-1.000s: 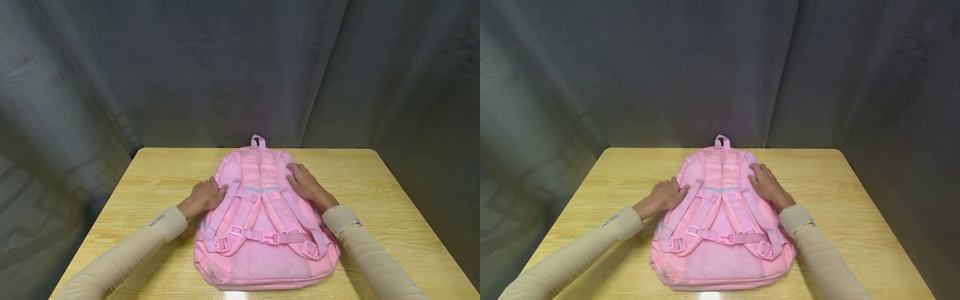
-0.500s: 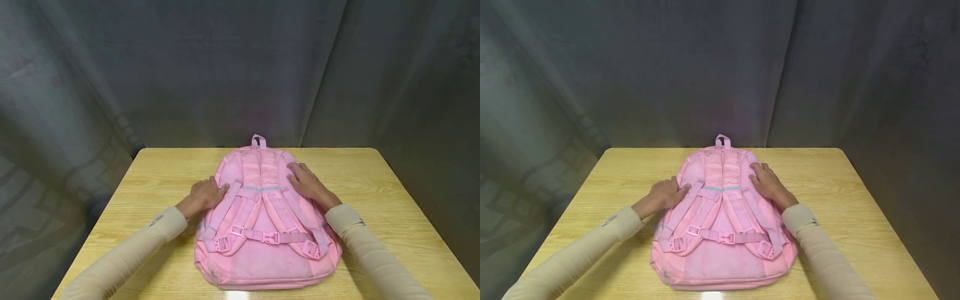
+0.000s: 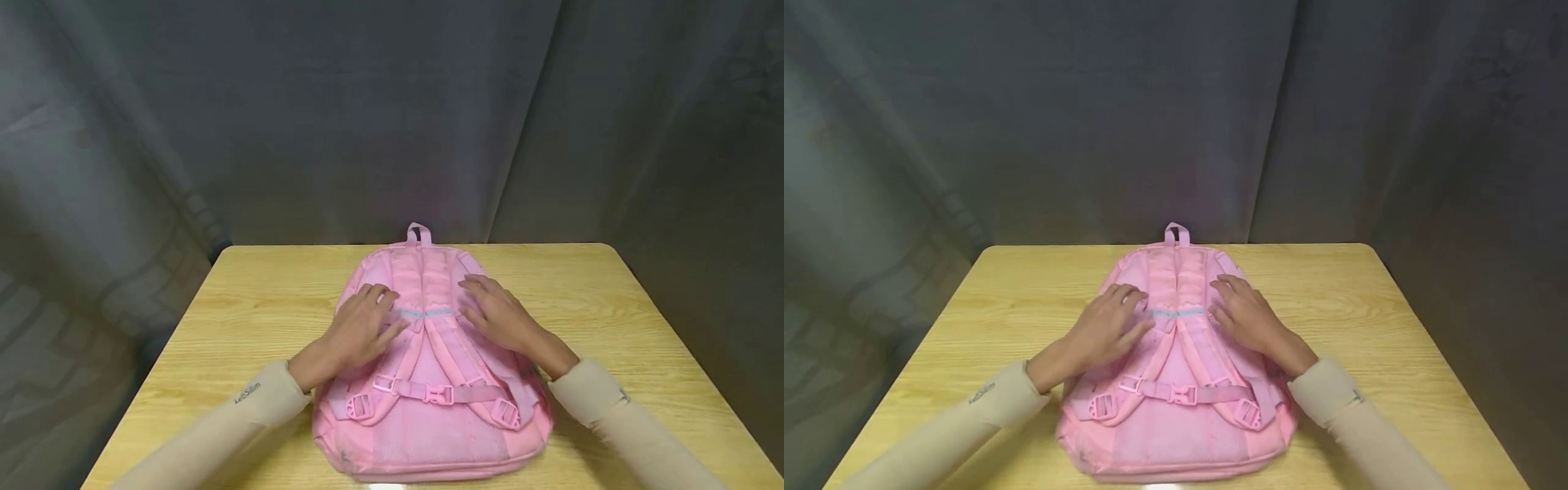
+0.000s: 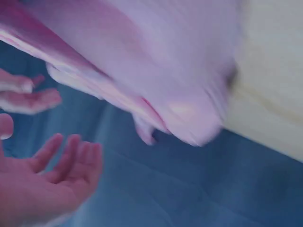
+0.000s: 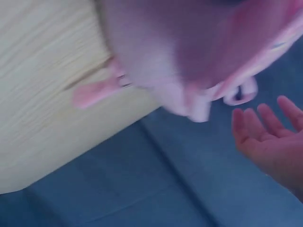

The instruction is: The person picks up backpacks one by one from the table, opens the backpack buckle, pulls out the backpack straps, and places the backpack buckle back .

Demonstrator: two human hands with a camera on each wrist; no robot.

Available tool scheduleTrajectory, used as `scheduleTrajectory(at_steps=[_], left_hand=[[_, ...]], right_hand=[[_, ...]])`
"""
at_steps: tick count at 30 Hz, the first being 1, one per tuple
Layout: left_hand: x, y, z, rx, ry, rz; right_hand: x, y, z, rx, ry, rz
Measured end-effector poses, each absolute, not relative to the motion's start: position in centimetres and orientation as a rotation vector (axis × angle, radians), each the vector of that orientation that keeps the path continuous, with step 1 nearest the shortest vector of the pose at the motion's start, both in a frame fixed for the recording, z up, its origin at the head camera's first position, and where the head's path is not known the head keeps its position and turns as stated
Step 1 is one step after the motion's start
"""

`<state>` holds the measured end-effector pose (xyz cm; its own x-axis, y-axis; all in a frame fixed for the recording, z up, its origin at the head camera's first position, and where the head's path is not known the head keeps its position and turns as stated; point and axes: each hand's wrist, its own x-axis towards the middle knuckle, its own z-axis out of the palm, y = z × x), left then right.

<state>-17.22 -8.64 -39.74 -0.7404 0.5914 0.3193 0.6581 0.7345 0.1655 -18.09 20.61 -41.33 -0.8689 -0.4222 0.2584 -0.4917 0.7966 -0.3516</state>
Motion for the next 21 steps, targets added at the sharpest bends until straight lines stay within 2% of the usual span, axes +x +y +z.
scheduleTrajectory(at_steps=[5, 11, 21], left_hand=[[-14.6, -7.2, -39.8, -1.299, -2.66, -0.502], [-12.8, -6.2, -40.1, -1.531, -2.667, -0.508], [-11.9, -6.1, -41.0, -1.692, -2.661, -0.284]], right_hand=[[-14.6, 19.1, -40.5, 0.854, -2.72, 0.569], [-11.5, 18.2, -40.3, 0.974, -2.663, 0.527], [-9.3, 17.7, -41.8, 1.204, -2.539, 0.568]])
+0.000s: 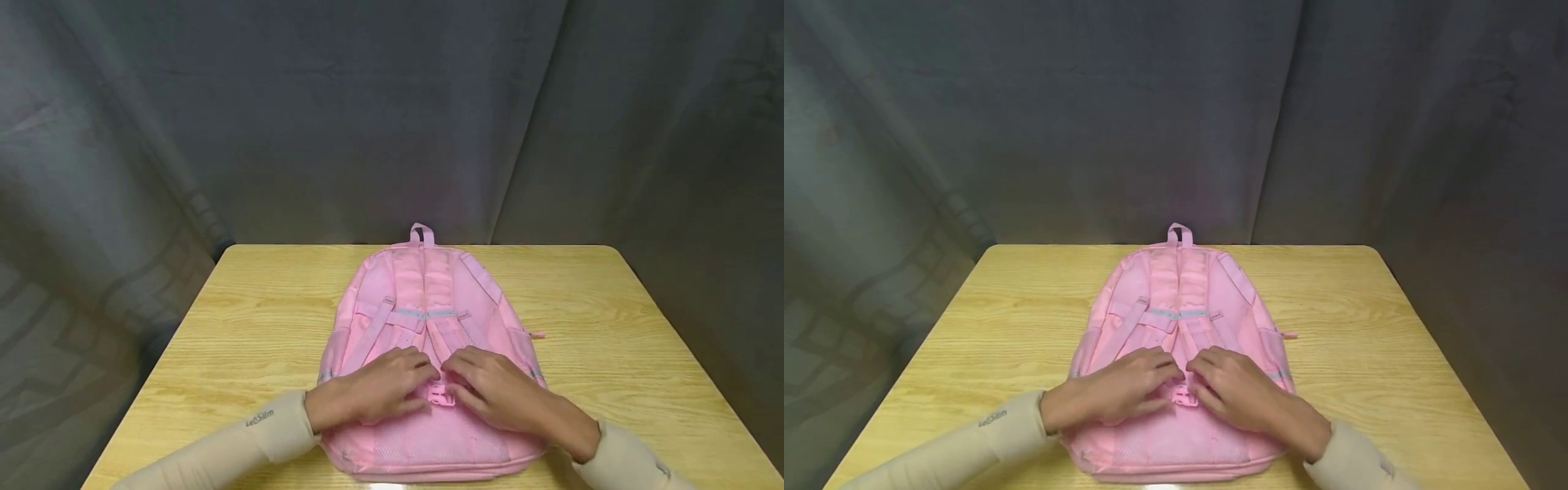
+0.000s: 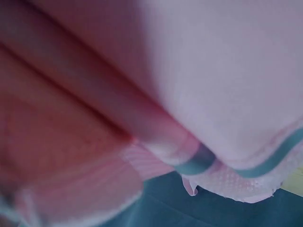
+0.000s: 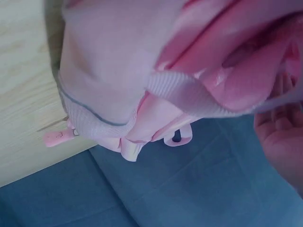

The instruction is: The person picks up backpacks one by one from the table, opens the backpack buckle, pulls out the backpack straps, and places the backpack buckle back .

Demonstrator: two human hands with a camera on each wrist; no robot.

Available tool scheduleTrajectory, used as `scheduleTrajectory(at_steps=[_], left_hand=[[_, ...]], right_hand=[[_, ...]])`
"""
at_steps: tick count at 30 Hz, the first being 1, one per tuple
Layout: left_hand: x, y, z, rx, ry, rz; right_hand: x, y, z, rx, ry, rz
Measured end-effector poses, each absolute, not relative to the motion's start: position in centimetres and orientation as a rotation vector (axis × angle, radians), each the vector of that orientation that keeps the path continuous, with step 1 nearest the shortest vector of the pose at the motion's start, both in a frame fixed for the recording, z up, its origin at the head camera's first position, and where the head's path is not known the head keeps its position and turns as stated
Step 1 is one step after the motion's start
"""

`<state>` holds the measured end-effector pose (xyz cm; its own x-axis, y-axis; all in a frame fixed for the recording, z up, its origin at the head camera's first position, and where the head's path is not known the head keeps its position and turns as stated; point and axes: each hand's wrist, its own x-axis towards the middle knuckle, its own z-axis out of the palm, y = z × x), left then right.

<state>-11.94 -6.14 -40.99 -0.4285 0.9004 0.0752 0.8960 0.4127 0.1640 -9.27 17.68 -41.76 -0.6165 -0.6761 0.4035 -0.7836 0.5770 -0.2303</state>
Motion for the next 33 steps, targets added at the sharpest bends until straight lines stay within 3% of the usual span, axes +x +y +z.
scheduleTrajectory(at_steps=[8, 33], left_hand=[[-11.4, -5.8, -41.8, 1.736, 2.679, 0.207], [-11.0, -5.7, -42.2, 1.676, 2.779, 0.356]], right_hand=[[-8.9, 17.3, -42.8, 1.325, -2.453, 0.471], [-8.9, 18.1, -43.2, 1.353, -2.349, 0.499]])
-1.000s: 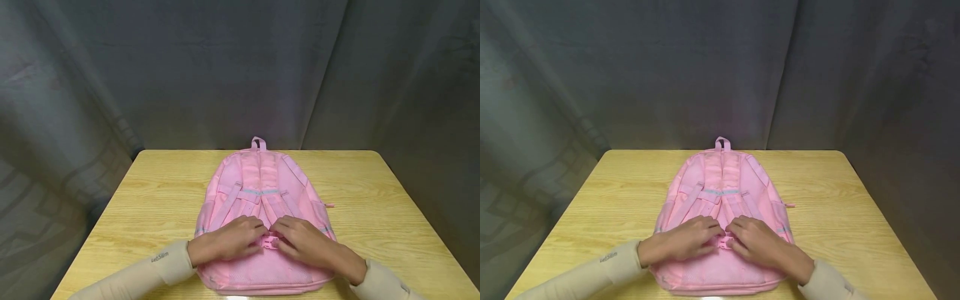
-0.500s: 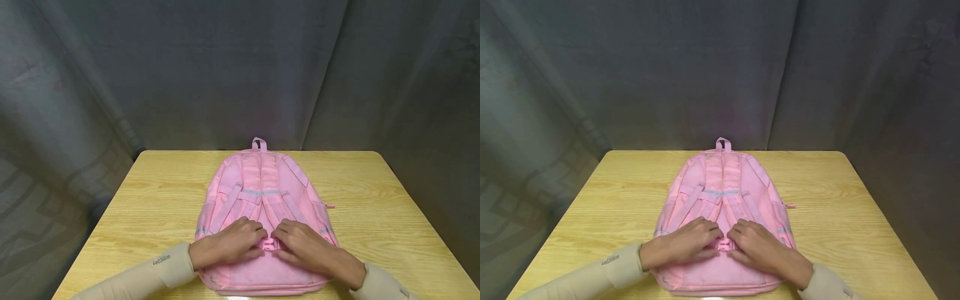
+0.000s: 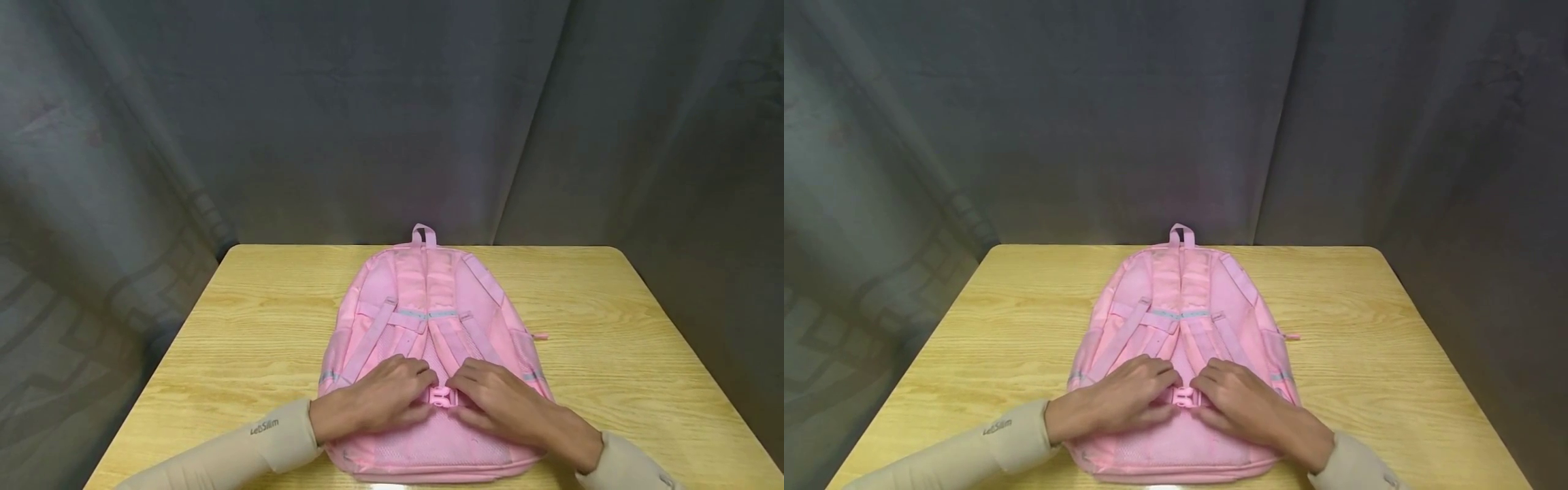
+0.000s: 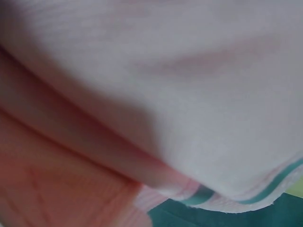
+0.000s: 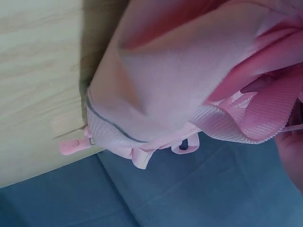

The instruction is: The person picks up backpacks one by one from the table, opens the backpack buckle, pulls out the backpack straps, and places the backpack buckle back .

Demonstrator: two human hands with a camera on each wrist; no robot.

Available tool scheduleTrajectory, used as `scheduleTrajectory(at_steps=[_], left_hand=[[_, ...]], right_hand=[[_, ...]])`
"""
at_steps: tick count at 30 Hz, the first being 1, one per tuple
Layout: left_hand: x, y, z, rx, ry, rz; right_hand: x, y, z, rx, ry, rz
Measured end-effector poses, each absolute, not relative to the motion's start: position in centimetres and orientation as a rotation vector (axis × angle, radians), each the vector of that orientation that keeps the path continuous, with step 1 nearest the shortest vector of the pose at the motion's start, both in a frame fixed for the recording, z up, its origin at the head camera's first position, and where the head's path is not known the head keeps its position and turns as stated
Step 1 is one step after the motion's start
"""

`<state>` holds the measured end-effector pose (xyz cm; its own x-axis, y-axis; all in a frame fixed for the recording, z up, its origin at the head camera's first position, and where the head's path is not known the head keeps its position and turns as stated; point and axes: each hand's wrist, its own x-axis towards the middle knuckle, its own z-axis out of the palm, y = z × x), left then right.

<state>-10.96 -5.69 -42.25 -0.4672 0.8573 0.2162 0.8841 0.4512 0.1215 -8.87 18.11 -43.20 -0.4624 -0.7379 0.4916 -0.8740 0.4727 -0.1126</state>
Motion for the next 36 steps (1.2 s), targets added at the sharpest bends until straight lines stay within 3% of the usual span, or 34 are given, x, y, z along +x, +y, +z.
scheduleTrajectory(at_steps=[36], left_hand=[[-10.28, -5.49, -42.35, -1.434, -2.534, -0.514]], right_hand=[[-8.62, 18.27, -42.88, 1.195, -2.48, 0.595]])
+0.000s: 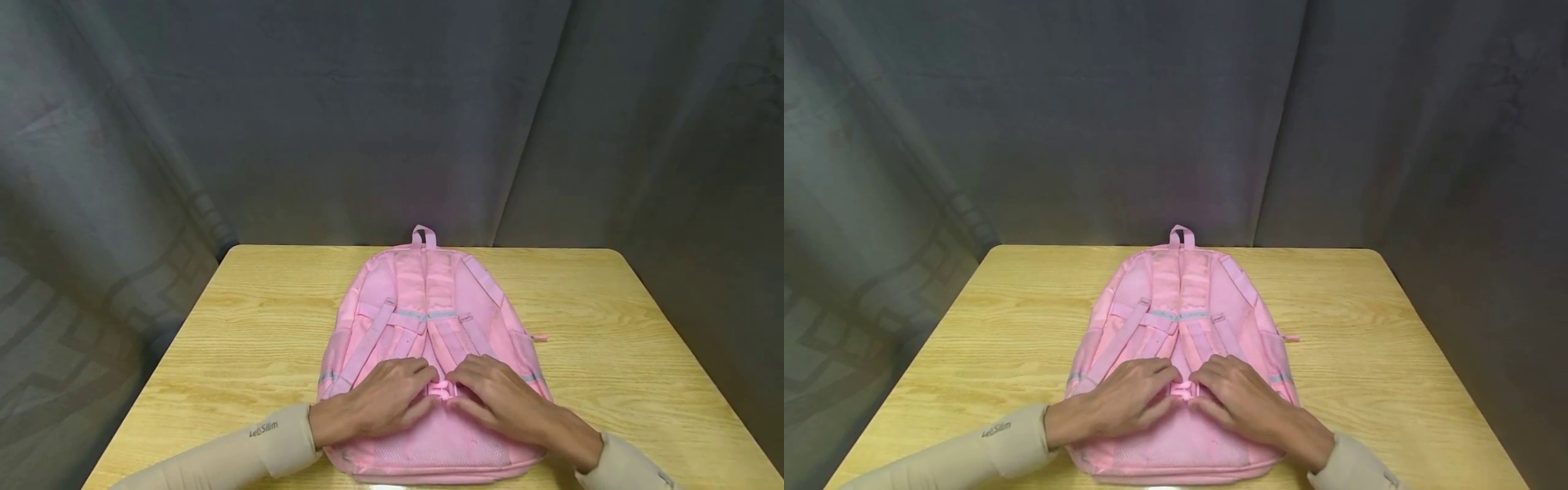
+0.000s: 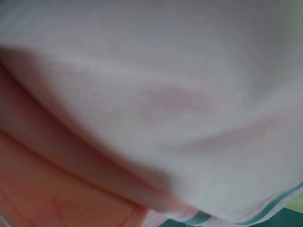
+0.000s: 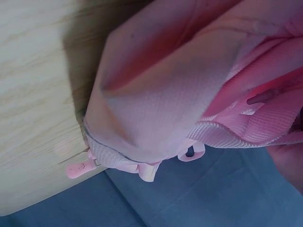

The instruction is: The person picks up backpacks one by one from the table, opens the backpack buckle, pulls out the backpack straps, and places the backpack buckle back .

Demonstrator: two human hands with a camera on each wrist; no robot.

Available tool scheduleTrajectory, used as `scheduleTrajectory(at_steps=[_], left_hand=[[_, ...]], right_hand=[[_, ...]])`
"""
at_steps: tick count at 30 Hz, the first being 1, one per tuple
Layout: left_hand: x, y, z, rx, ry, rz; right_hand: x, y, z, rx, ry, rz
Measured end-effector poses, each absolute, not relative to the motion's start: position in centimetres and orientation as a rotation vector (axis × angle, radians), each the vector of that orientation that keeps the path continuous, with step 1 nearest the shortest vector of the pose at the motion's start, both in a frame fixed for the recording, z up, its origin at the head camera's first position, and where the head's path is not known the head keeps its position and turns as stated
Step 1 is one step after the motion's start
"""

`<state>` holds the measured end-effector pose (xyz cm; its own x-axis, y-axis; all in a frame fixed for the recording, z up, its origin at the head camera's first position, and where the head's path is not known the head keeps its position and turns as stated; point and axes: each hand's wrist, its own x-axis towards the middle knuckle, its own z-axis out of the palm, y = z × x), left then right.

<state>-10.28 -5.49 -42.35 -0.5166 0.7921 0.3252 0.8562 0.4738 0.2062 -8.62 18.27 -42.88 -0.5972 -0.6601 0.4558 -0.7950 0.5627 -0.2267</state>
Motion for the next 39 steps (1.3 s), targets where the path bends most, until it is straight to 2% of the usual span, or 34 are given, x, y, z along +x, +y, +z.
scheduleTrajectory(at_steps=[39], left_hand=[[-10.23, -5.56, -42.53, -1.4, -2.466, -0.479]], right_hand=[[-8.89, 18.29, -42.73, 1.219, -2.461, 0.616]])
